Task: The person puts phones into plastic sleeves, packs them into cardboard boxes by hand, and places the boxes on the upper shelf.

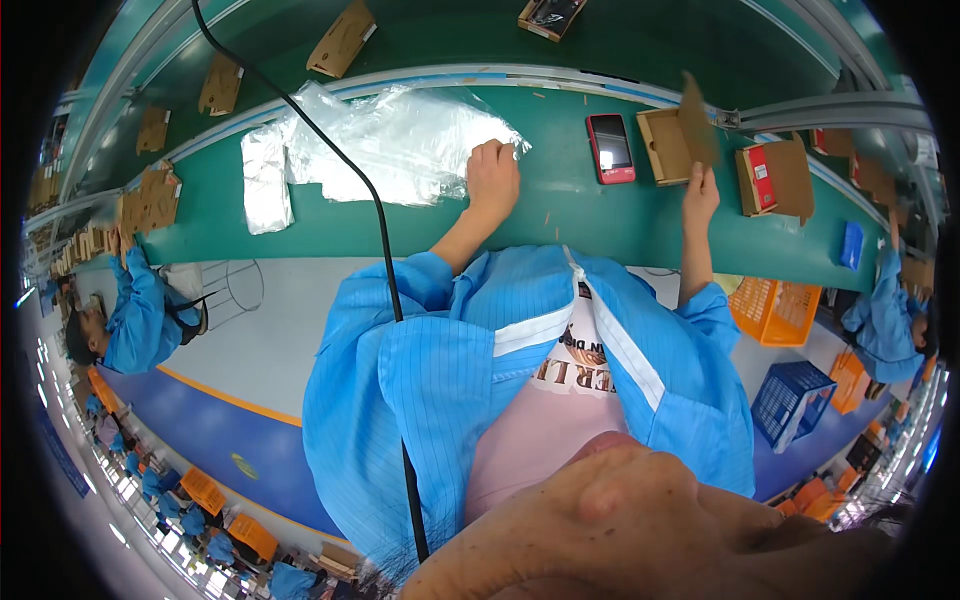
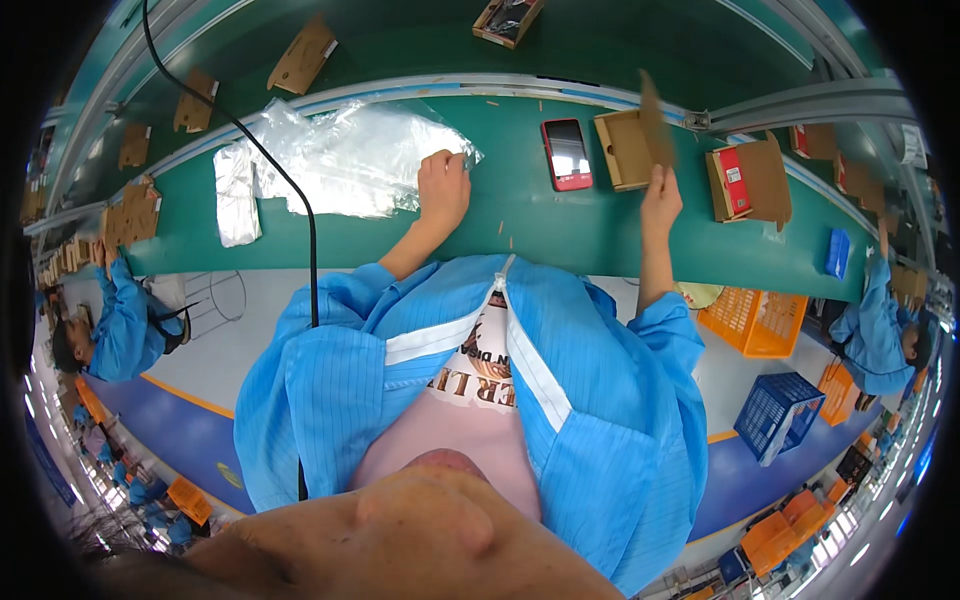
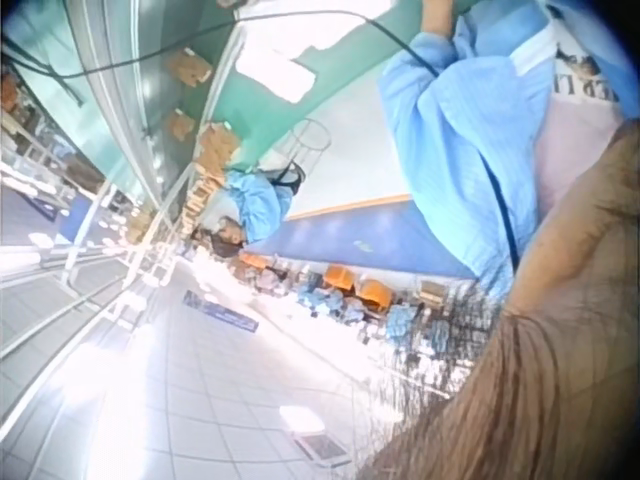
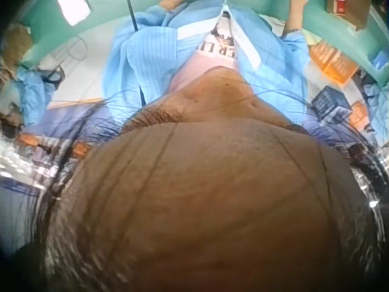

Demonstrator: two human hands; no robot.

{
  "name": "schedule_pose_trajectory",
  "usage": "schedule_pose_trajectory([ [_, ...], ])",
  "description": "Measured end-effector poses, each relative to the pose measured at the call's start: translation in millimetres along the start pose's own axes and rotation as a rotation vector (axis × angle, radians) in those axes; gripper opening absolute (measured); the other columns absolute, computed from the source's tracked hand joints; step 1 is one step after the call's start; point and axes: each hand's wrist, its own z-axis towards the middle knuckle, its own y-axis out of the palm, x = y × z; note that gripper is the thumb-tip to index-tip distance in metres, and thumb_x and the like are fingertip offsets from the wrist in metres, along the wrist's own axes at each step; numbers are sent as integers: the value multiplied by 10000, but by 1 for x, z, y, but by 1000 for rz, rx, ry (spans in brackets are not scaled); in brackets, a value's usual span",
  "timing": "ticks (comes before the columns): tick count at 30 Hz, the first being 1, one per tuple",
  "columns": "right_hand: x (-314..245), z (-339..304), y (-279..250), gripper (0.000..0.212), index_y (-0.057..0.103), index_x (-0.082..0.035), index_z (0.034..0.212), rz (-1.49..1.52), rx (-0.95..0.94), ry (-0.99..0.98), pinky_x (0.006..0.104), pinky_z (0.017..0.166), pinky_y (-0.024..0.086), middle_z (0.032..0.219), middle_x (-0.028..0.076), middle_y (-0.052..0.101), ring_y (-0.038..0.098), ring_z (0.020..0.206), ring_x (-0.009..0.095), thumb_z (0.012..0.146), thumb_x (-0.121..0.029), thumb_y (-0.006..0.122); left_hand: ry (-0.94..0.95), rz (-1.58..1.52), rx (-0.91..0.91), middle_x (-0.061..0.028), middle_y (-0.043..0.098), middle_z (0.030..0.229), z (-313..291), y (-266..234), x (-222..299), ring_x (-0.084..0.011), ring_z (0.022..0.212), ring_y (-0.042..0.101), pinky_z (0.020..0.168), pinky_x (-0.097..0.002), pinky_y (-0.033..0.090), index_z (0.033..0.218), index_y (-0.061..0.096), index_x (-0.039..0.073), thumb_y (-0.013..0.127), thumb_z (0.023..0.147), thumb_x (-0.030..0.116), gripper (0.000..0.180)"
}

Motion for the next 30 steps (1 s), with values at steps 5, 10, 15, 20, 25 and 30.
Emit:
schedule_pose_trajectory([
  [5, 64, -37, -31, 395, 588, 28, 904, -226, -311, 544, 271, 523, 499, 803, 134, 652, 614, 623, 165, 922, -365, 547, -95, 176, -136, -109, 518, 881, 9, -8, -5, -269, 837, 498, 719, -384, 400, 850, 557, 54, 637, 768, 168, 162],
  [10, -39, -25, -55, 421, 591, 6, 828, -52, -1096, 696, 364, 554, 489, 725, 159, 642, 622, 604, 250, 898, -407, 552, -33, 138, -163, -113, 533, 860, 1, 14, -35, -304, 809, 509, 688, -426, 403, 850, 540, 53, 621, 785, 147, 140],
  [15, -73, 5, 56, 599, 421, -105, 1297, -297, -467, -45, 435, 746, 492, 1168, 204, 514, 575, 966, 365, 834, -431, 620, 19, 39, -226, -121, 532, 858, 13, 14, -11, -311, 796, 515, 678, -425, 415, 856, 539, 46, 625, 788, 158, 156],
  [20, -93, 31, 107, 791, 326, -237, 1407, -664, -676, 84, 495, 833, 482, 1306, 219, 391, 501, 1085, 441, 741, -472, 683, 36, 0, -234, -137, 525, 864, 8, 5, 25, -319, 819, 513, 700, -415, 422, 879, 538, 44, 653, 777, 196, 216],
  [25, -59, 44, 92, 665, 498, -90, 1200, 212, -585, 488, 436, 741, 524, 1110, 189, 532, 591, 976, 310, 681, -438, 727, 91, 65, -259, -114, 531, 850, -3, 21, -1, -287, 812, 523, 657, -409, 416, 860, 545, 57, 619, 771, 149, 147],
  [30, -97, 13, 48, 443, 477, -18, 1105, 863, -579, 793, 251, 503, 542, 917, 135, 617, 652, 674, 205, 874, -364, 630, 51, -93, -206, -141, 558, 801, -2, 17, -7, -330, 791, 544, 705, -422, 439, 843, 573, 28, 584, 791, 88, 80],
])
